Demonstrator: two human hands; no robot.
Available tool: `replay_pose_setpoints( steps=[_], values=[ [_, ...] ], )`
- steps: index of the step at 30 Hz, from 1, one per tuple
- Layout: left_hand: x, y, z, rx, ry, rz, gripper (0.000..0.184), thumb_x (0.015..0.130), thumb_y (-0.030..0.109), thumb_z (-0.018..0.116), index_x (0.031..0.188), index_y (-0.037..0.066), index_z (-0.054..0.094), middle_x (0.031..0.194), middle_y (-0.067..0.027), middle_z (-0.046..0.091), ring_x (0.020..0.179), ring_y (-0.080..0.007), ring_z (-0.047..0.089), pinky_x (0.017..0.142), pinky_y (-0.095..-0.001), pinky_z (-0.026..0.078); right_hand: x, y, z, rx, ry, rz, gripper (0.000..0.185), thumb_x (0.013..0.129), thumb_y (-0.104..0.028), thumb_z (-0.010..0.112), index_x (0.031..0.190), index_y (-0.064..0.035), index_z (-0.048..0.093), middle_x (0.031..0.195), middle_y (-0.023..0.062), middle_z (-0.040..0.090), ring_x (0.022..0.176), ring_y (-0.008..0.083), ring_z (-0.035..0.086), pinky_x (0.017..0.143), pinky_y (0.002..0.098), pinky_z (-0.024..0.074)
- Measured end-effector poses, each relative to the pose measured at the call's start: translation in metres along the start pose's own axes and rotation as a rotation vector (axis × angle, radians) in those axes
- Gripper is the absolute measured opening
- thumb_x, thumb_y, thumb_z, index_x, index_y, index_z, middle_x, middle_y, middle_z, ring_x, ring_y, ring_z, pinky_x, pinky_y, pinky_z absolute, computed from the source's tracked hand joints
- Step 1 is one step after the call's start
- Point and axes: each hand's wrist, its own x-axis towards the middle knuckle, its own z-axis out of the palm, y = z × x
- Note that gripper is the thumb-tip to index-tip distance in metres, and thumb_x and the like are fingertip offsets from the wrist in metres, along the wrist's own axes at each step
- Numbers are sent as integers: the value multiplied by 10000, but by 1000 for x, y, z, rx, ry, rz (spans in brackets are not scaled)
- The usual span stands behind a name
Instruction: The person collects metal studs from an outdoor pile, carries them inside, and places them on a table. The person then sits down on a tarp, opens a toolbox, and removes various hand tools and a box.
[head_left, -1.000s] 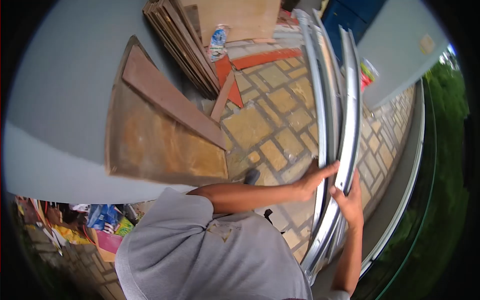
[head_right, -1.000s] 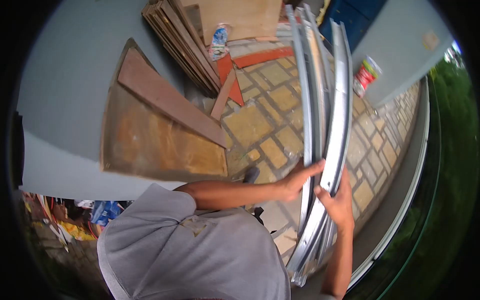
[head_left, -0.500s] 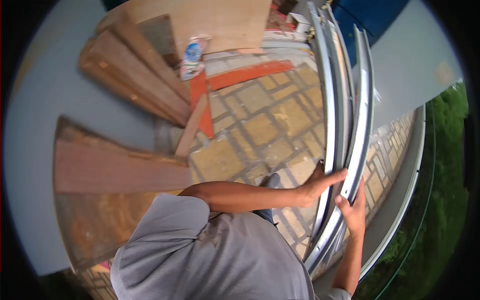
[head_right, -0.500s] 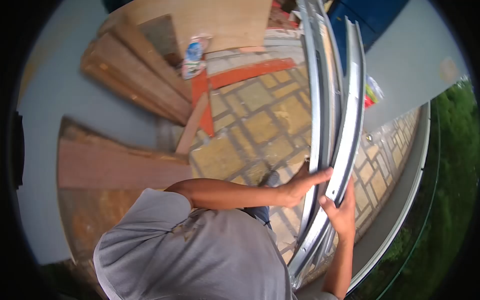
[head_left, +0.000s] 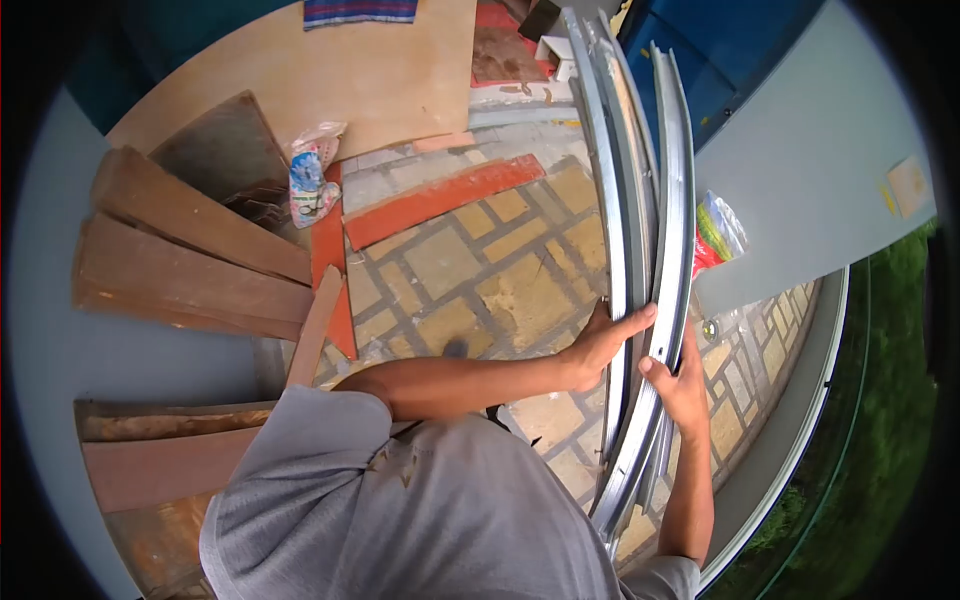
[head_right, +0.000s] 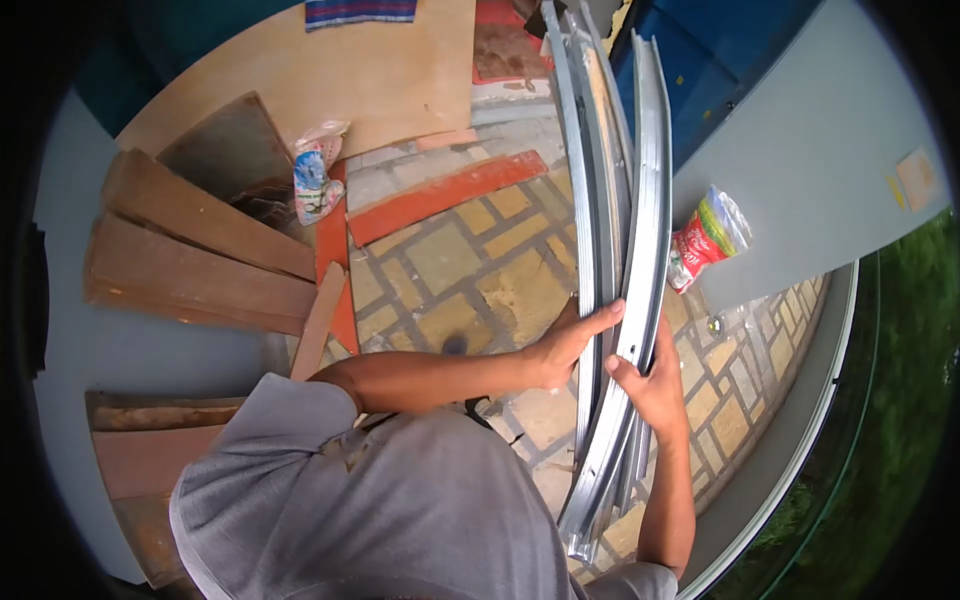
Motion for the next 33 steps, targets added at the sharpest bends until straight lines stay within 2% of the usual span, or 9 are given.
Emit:
replay_pose_setpoints(
  steps=[2, 7, 8, 10, 14, 20, 24, 29, 33],
  values=[
    [63, 21, -11, 5, -97, 2, 549, 962, 339, 685, 1385, 43, 501, 1232, -79, 632, 1125, -171, 620, 935, -343, 527, 63, 12, -10, 3, 1, -4, 856, 743, -152, 738, 1500, 18, 376, 1319, 148, 587, 1237, 228, 535, 1080, 367, 393],
    [233, 67, -24, -13, -102, 48, 502, 939, 326, 722, 1300, 15, 561, 1149, -88, 653, 1124, -161, 606, 947, -356, 510, 226, 44, -53, -85, 17, -7, 862, 765, -248, 731, 1504, 15, 373, 1335, 171, 567, 1226, 257, 538, 1066, 383, 402],
    [261, 72, -18, 38, 4, 94, 483, 941, 325, 720, 1286, 17, 579, 1161, -86, 653, 1119, -156, 604, 945, -360, 503, 256, 50, -64, -93, 38, -54, 855, 754, -252, 731, 1493, 9, 390, 1320, 162, 572, 1208, 249, 542, 1062, 380, 402],
    [320, 99, -28, 6, -104, 50, 484, 935, 333, 727, 1275, 19, 586, 1170, -84, 651, 1122, -156, 597, 951, -363, 496, 316, 54, -76, -86, 41, 36, 872, 738, -261, 733, 1493, 9, 389, 1324, 159, 569, 1219, 246, 538, 1071, 377, 394],
    [436, 155, -26, -51, -86, 37, 483, 934, 335, 729, 1270, 20, 584, 1161, -81, 653, 1102, -152, 600, 953, -362, 496, 446, 42, -103, -41, 29, 72, 895, 726, -265, 740, 1497, 14, 380, 1339, 154, 559, 1240, 246, 526, 1085, 371, 381],
    [620, 235, -42, -49, 5, 94, 535, 926, 352, 736, 1291, 8, 551, 1166, -75, 643, 1116, -155, 590, 958, -359, 495, 657, 62, -144, -27, -66, 3, 878, 731, -258, 743, 1487, 15, 389, 1326, 128, 552, 1217, 228, 519, 1082, 357, 375],
    [776, 280, -71, -51, 34, 165, 483, 947, 331, 709, 1282, 15, 564, 1119, -72, 659, 1017, -151, 645, 856, -328, 545, 827, 85, -163, 56, -127, -77, 830, 726, -154, 742, 1467, 14, 408, 1283, 106, 564, 1180, 210, 525, 1057, 337, 392],
    [928, 371, -98, -45, 126, 198, 437, 978, 329, 664, 1291, 44, 557, 1129, -58, 653, 1013, -140, 646, 838, -322, 557, 1034, 92, -183, 88, -292, -134, 782, 752, -109, 756, 1447, 35, 428, 1295, 125, 572, 1213, 209, 528, 1060, 333, 405],
    [1039, 451, -115, -60, 175, 231, 423, 984, 345, 654, 1282, 60, 556, 1136, -51, 647, 1012, -141, 646, 847, -331, 557, 1183, 71, -190, -15, -353, -170, 799, 768, -122, 768, 1477, 8, 422, 1408, 193, 535, 1314, 267, 508, 1110, 359, 382]
  ],
)
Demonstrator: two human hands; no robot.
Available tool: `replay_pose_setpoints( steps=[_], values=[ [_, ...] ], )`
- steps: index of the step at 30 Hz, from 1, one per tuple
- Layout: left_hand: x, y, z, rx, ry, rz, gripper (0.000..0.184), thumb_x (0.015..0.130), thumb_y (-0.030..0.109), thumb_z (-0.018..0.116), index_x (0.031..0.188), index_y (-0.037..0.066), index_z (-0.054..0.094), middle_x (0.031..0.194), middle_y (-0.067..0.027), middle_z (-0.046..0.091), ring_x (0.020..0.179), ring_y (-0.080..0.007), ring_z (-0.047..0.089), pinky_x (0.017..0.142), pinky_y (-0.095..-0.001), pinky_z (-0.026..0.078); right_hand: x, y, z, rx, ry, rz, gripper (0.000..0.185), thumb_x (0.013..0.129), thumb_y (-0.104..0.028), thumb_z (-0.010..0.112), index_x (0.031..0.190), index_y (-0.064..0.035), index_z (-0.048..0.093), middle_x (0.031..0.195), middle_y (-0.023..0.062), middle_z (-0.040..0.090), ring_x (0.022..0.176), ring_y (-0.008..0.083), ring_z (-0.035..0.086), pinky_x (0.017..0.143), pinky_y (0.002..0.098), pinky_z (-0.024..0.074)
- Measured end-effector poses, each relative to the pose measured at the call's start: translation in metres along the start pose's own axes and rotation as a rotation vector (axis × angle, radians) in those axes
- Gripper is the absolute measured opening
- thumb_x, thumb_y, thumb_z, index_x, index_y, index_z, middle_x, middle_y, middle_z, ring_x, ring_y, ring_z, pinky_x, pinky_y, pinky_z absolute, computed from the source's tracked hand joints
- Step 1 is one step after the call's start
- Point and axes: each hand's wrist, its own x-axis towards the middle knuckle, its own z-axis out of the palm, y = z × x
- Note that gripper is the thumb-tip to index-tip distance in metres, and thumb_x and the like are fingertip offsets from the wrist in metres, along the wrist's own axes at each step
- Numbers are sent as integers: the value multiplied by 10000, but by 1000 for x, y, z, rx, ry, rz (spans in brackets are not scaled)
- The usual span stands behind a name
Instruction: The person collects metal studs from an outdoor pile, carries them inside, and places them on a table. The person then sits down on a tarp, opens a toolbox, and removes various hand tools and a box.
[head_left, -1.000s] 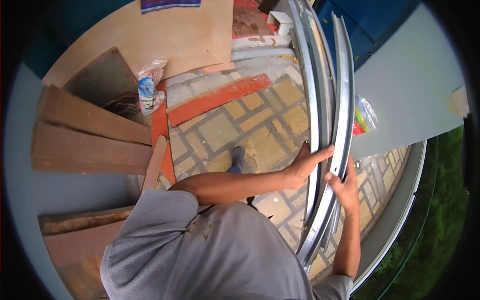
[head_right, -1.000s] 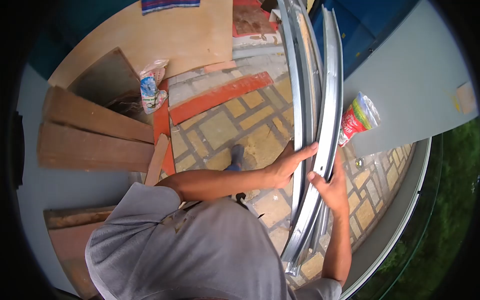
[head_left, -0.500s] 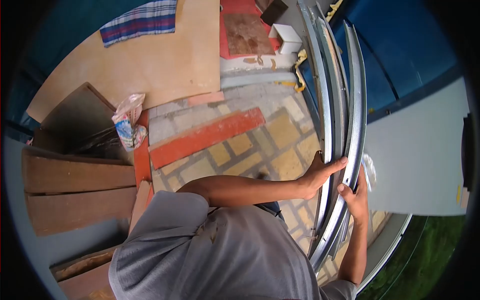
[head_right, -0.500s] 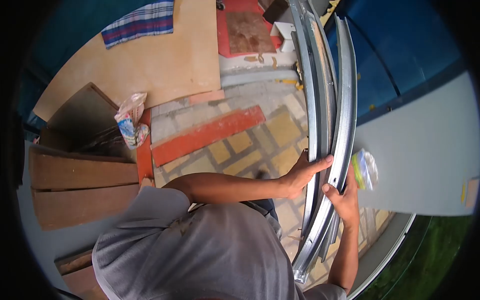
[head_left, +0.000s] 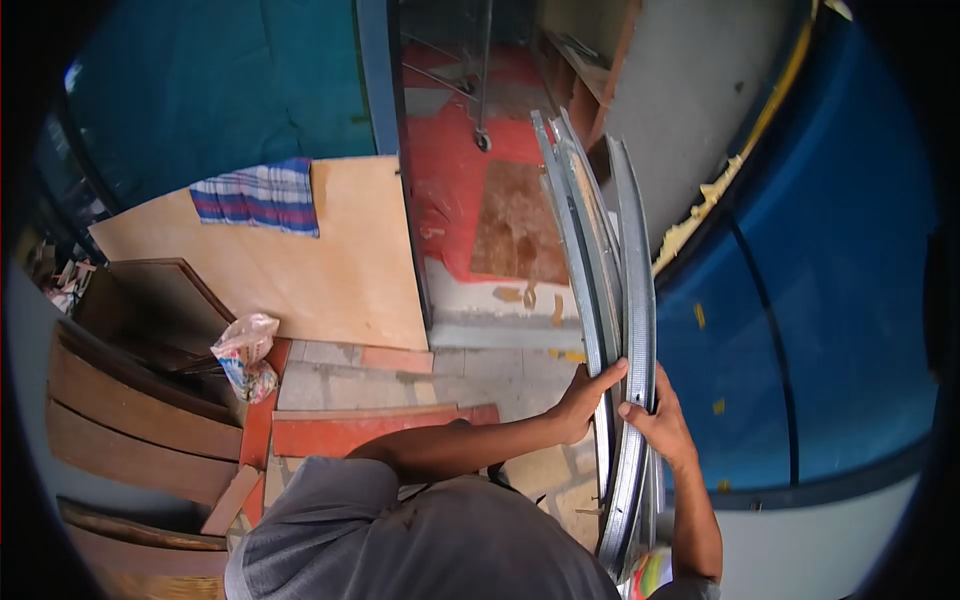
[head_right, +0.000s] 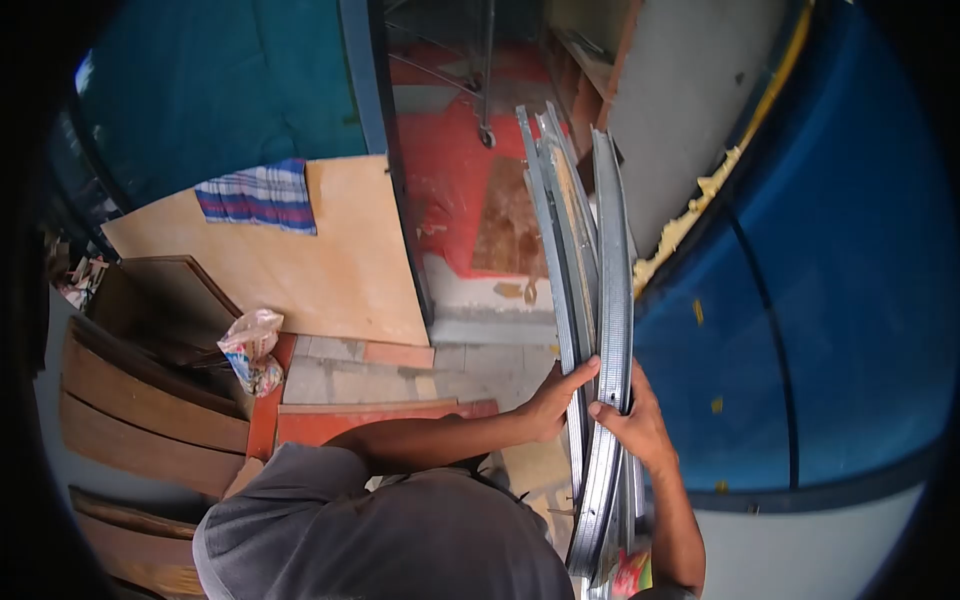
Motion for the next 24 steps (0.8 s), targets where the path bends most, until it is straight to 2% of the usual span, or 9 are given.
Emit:
replay_pose_setpoints(
  steps=[4, 8, 11, 12, 17, 19, 24],
  values=[
    [112, 44, -19, -10, 67, 111, 459, 978, 389, 657, 1289, 68, 557, 1084, -42, 664, 973, -146, 661, 854, -320, 559, 129, 17, -25, 22, -50, -77, 767, 770, -141, 764, 1453, 12, 450, 1380, 187, 555, 1285, 280, 532, 1104, 361, 387],
    [225, 99, -43, -80, -20, 26, 444, 951, 367, 698, 1233, 45, 584, 1053, -64, 670, 918, -157, 676, 784, -321, 579, 257, 15, -47, -53, -88, -43, 762, 769, -161, 764, 1443, 11, 451, 1366, 176, 561, 1242, 282, 548, 1072, 371, 411],
    [321, 151, -58, -167, -16, 85, 470, 964, 338, 685, 1293, 35, 541, 1131, -94, 648, 1004, -191, 663, 837, -360, 579, 363, 19, -66, -77, -84, -93, 763, 767, -161, 762, 1443, 7, 451, 1358, 174, 560, 1248, 280, 536, 1072, 368, 407],
    [351, 166, -64, -179, -35, 43, 524, 963, 334, 687, 1358, 48, 494, 1188, -103, 625, 1063, -208, 642, 874, -382, 569, 391, 22, -72, -78, -96, -77, 763, 767, -161, 762, 1443, 7, 451, 1358, 174, 560, 1248, 280, 536, 1072, 368, 407],
    [460, 231, -67, -197, -33, -23, 559, 956, 345, 692, 1394, 78, 470, 1216, -102, 623, 1079, -216, 642, 884, -391, 568, 517, 8, -106, 1, -96, 6, 751, 765, -178, 765, 1429, 14, 469, 1388, 169, 535, 1301, 281, 503, 1117, 360, 370],
    [505, 264, -72, -188, -32, -14, 572, 953, 349, 695, 1404, 86, 462, 1228, -100, 621, 1086, -218, 642, 886, -393, 569, 569, 16, -112, -67, -62, -14, 749, 768, -186, 765, 1429, 14, 473, 1392, 170, 532, 1291, 276, 508, 1113, 360, 372],
    [638, 328, -107, -122, 7, -21, 515, 945, 354, 697, 1341, 61, 546, 1171, -81, 650, 1065, -196, 649, 877, -378, 559, 719, 29, -129, -18, -51, 87, 768, 787, -197, 762, 1458, -1, 445, 1297, 152, 593, 1192, 248, 559, 1048, 361, 434]
  ],
)
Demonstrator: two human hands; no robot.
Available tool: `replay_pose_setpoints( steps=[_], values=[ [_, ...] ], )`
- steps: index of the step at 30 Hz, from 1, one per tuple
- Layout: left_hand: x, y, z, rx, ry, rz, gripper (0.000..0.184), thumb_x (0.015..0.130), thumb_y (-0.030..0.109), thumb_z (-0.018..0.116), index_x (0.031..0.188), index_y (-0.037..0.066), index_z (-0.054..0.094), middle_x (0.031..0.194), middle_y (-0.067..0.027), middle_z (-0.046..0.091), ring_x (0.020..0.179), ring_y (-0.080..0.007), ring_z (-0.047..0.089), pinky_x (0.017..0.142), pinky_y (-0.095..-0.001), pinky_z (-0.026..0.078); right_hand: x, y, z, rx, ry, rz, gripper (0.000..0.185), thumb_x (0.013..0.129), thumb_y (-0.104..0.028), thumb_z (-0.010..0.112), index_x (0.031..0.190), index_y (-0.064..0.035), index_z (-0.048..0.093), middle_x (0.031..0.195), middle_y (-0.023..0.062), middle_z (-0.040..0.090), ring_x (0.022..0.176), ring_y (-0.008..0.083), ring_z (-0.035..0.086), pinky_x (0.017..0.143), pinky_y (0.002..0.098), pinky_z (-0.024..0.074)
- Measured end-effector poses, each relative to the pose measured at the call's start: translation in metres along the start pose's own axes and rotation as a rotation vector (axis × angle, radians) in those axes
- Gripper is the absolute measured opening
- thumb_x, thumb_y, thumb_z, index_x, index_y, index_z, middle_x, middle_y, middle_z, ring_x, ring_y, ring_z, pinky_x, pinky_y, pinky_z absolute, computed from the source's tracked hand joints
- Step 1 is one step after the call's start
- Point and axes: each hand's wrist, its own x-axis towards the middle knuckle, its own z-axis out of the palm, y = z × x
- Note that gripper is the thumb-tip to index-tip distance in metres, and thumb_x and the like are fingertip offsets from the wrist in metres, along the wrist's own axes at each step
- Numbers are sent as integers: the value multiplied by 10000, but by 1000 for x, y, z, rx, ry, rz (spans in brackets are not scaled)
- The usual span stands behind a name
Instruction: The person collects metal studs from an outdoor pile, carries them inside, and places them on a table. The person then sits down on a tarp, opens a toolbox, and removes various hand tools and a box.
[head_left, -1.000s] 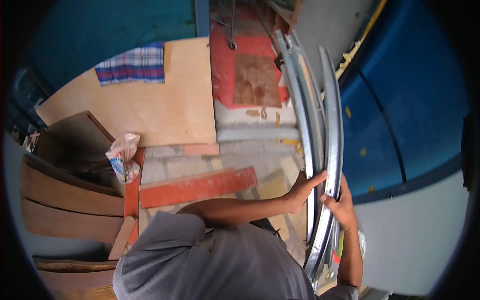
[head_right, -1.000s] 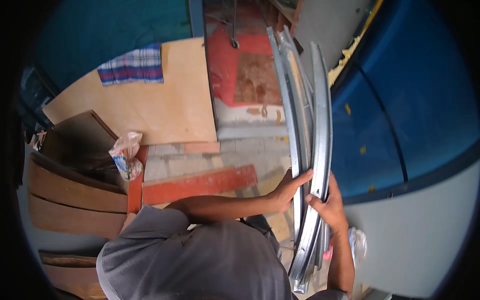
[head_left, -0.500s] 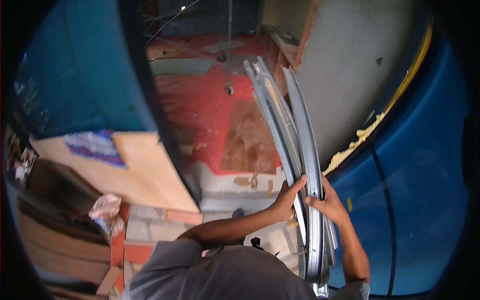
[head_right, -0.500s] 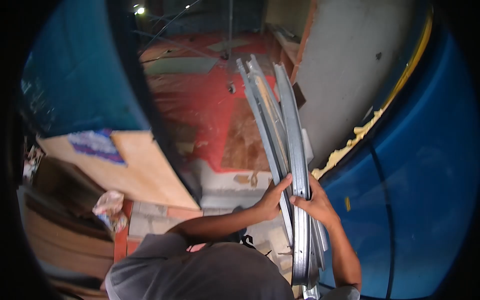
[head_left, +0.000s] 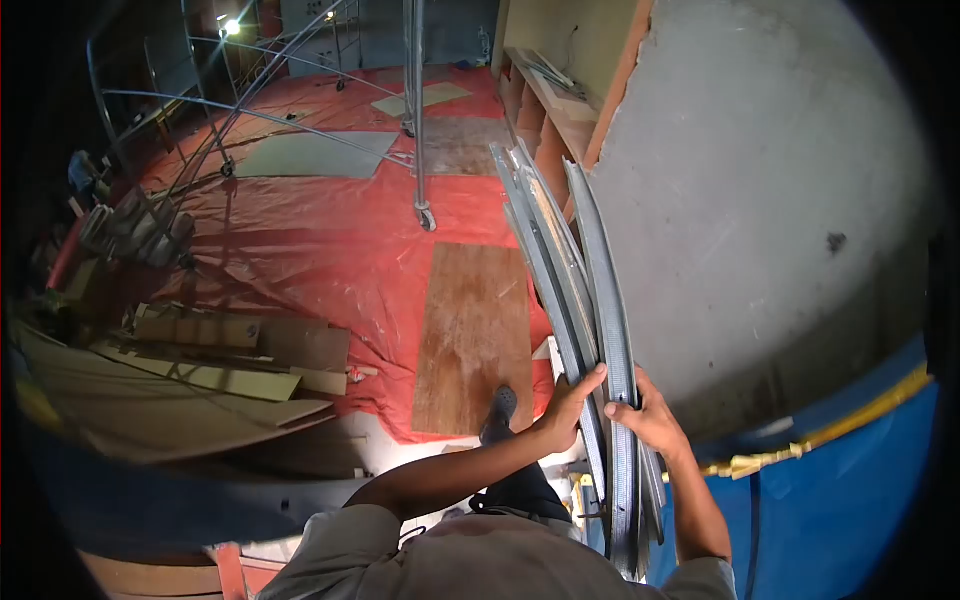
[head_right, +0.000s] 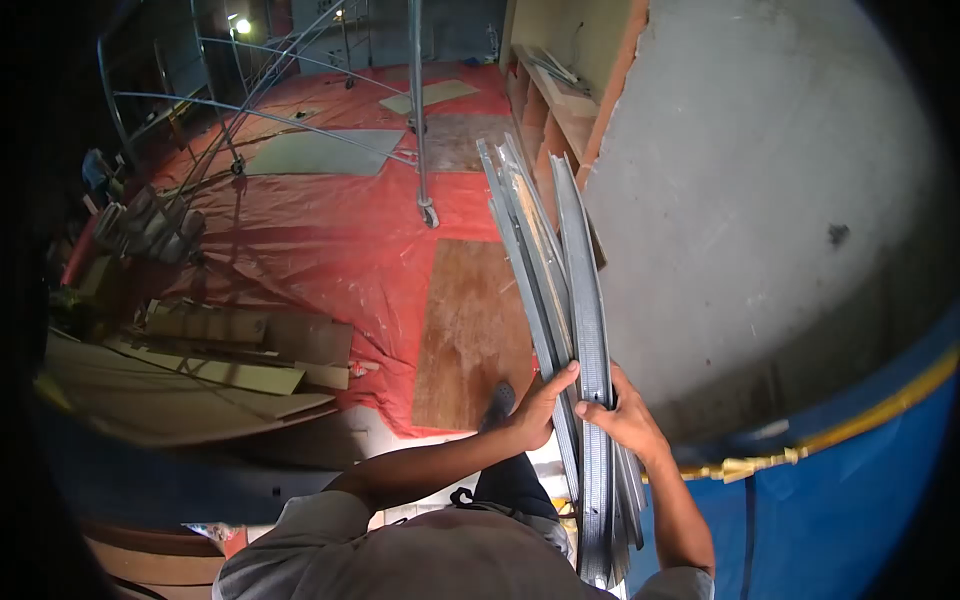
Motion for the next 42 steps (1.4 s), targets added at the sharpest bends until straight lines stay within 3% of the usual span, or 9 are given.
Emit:
replay_pose_setpoints(
  steps=[8, 17, 19, 22, 24, 27, 33, 35, 42],
  values=[
    [204, 154, 16, 70, 65, 84, 463, 917, 371, 732, 1236, 60, 609, 1129, -51, 664, 1048, -152, 626, 872, -345, 513, 250, -30, -62, 103, -29, -73, 713, 783, -132, 699, 1439, -2, 452, 1239, 78, 579, 1101, 179, 539, 987, 317, 443],
    [385, 309, 50, 65, 177, 2, 556, 846, 474, 781, 1209, 83, 622, 1050, -63, 652, 924, -190, 653, 736, -385, 547, 476, -102, -138, 195, -99, -44, 687, 787, -105, 715, 1423, -13, 472, 1209, 106, 620, 1101, 195, 576, 988, 335, 460],
    [419, 352, 52, 179, 181, 101, 468, 940, 414, 695, 1265, 94, 592, 1132, -68, 659, 996, -180, 648, 825, -370, 543, 538, -104, -143, 172, -98, -146, 696, 772, -102, 712, 1419, -10, 472, 1208, 113, 623, 1102, 198, 585, 989, 332, 463],
    [495, 408, 33, 166, 186, 172, 464, 938, 396, 699, 1278, 98, 595, 1226, -70, 636, 1106, -151, 608, 818, -351, 540, 626, -134, -147, 149, -88, -194, 706, 761, -112, 714, 1415, -2, 474, 1227, 109, 620, 1128, 216, 587, 1005, 346, 459],
    [535, 445, 13, 156, 106, 172, 495, 944, 403, 690, 1318, 97, 584, 1201, -56, 657, 1042, -156, 646, 846, -343, 542, 676, -155, -147, 280, -166, -115, 741, 759, -114, 715, 1443, 4, 455, 1276, 113, 600, 1175, 224, 563, 1042, 356, 433],
    [586, 508, 19, 41, -59, 170, 494, 949, 417, 682, 1308, 91, 591, 1150, -45, 678, 971, -162, 676, 881, -345, 542, 758, -159, -159, -7, -73, -242, 745, 775, -137, 724, 1454, 8, 453, 1318, 121, 581, 1219, 213, 531, 1066, 340, 408],
    [711, 612, 9, -7, 85, 47, 469, 960, 411, 669, 1287, 86, 578, 1145, -72, 675, 994, -184, 676, 876, -386, 557, 911, -203, -173, 198, -90, -157, 726, 784, -185, 753, 1423, 22, 477, 1311, 129, 584, 1235, 228, 523, 1069, 361, 408],
    [766, 648, -8, -7, -81, 189, 489, 962, 429, 659, 1273, 60, 577, 1151, -80, 672, 1006, -186, 676, 864, -371, 566, 979, -191, -177, 105, -36, -181, 775, 775, -245, 789, 1429, 22, 471, 1307, 140, 593, 1241, 244, 528, 1077, 375, 403],
    [955, 776, -91, 11, -49, 174, 485, 953, 359, 689, 1296, 57, 527, 1134, -95, 652, 986, -205, 680, 821, -369, 573, 1221, -193, -183, 118, -139, -227, 797, 797, -287, 802, 1456, -2, 454, 1319, 152, 593, 1194, 238, 571, 1031, 360, 447]
  ],
)
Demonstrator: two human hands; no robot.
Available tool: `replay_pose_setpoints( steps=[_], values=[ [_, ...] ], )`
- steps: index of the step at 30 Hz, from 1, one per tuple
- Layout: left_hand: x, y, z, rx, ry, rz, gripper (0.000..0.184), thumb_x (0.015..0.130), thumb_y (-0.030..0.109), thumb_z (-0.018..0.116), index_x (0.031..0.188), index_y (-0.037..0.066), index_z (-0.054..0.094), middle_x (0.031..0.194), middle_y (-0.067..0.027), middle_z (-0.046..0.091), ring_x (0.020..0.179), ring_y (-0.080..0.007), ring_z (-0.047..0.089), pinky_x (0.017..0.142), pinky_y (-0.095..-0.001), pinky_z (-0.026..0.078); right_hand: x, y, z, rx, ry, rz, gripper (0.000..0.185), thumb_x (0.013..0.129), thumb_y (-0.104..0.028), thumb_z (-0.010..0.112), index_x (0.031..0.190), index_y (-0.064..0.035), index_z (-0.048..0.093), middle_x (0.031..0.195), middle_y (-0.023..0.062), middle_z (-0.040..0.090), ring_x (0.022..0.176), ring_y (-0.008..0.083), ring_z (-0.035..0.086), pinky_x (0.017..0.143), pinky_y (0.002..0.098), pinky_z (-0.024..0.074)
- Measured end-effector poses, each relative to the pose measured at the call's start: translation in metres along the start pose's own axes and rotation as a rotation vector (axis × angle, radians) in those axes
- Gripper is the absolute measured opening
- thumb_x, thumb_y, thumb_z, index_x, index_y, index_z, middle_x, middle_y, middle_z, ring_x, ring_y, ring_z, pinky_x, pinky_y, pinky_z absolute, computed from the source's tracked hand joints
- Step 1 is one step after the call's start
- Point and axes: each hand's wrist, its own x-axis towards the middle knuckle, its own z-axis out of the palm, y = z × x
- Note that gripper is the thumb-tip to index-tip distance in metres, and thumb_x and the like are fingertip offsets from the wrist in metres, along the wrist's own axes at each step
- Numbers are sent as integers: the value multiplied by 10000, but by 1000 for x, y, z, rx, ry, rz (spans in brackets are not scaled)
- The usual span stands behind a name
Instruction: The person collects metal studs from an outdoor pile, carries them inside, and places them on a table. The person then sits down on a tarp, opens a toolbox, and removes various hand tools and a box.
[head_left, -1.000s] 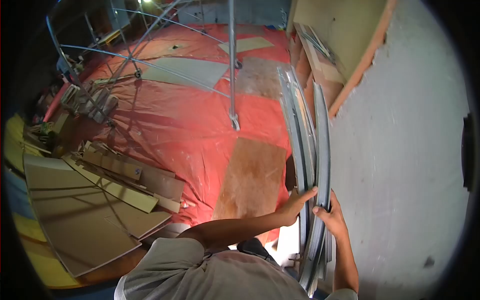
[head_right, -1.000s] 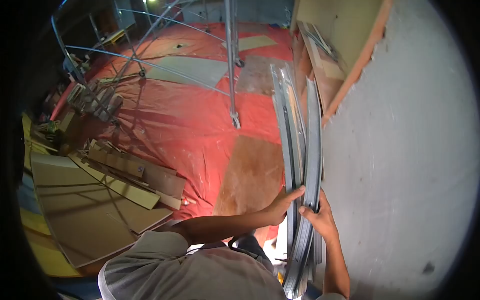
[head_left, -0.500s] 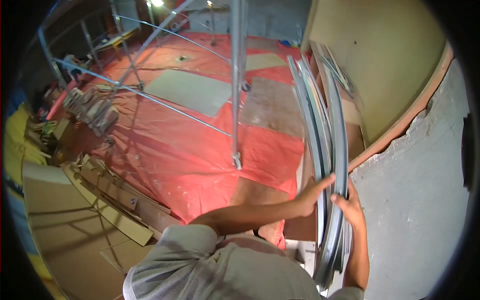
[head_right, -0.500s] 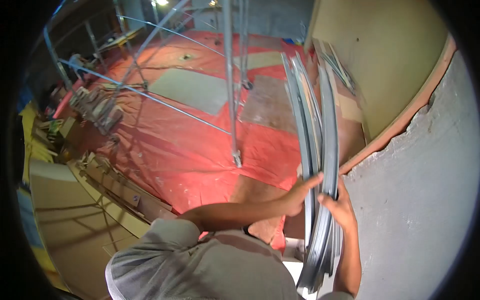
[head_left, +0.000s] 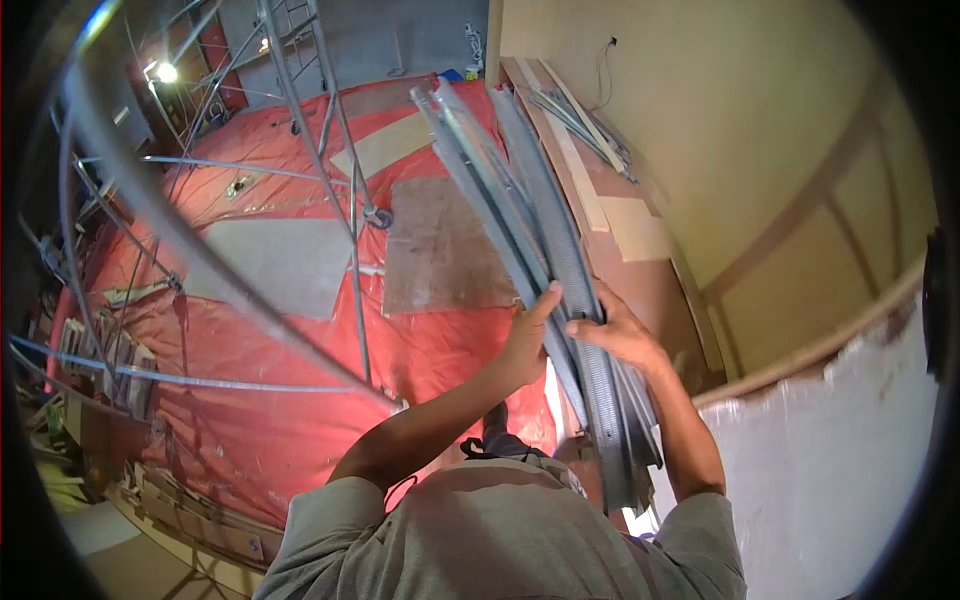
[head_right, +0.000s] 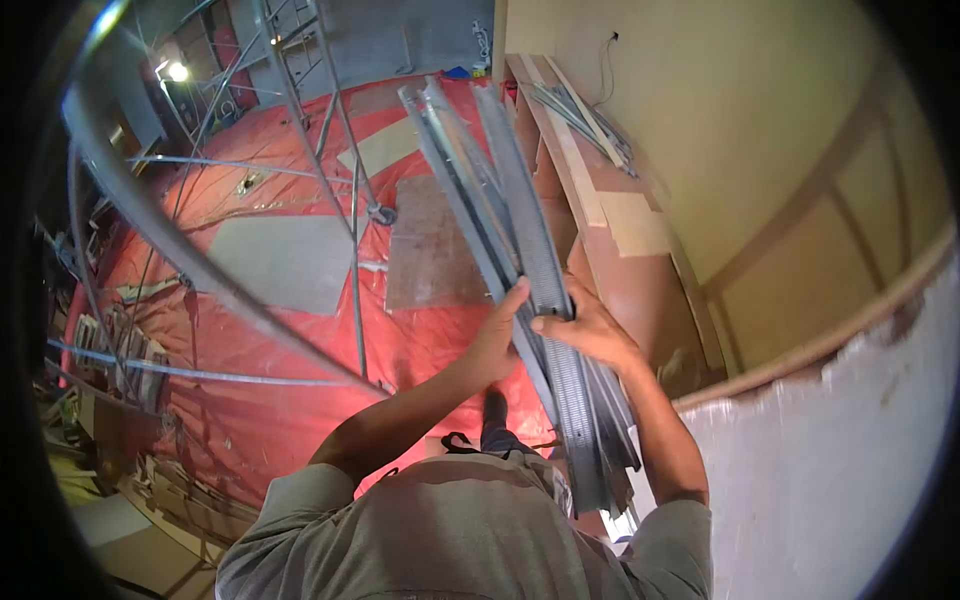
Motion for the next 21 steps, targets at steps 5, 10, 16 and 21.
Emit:
replay_pose_setpoints(
  steps=[5, 10, 16, 21],
  values=[
    [117, 74, -33, 128, 139, 32, 458, 962, 374, 673, 1295, 87, 544, 1102, -77, 676, 944, -194, 691, 786, -377, 587, 159, 34, -27, 104, -139, 97, 787, 811, -176, 776, 1477, 20, 406, 1372, 145, 549, 1256, 219, 515, 1084, 372, 402],
    [247, 146, -60, 88, 214, 52, 411, 970, 359, 658, 1246, 62, 589, 1098, -77, 676, 921, -192, 690, 796, -372, 589, 318, 60, -65, -41, -164, -35, 792, 813, -203, 790, 1472, 8, 405, 1332, 135, 558, 1228, 215, 528, 1071, 358, 417],
    [398, 254, -89, 24, 145, 144, 415, 957, 323, 688, 1247, 38, 607, 1071, -78, 680, 926, -186, 678, 813, -354, 563, 514, 64, -92, -18, -186, -32, 799, 776, -197, 762, 1475, -11, 422, 1327, 113, 552, 1211, 218, 524, 1044, 349, 415],
    [517, 330, -131, 60, 79, 273, 537, 964, 412, 665, 1328, 40, 534, 1173, -95, 654, 1042, -177, 657, 892, -367, 542, 649, 28, -102, -71, -182, 62, 804, 759, -175, 743, 1483, -29, 425, 1329, 99, 550, 1208, 204, 515, 1041, 330, 404]
  ],
)
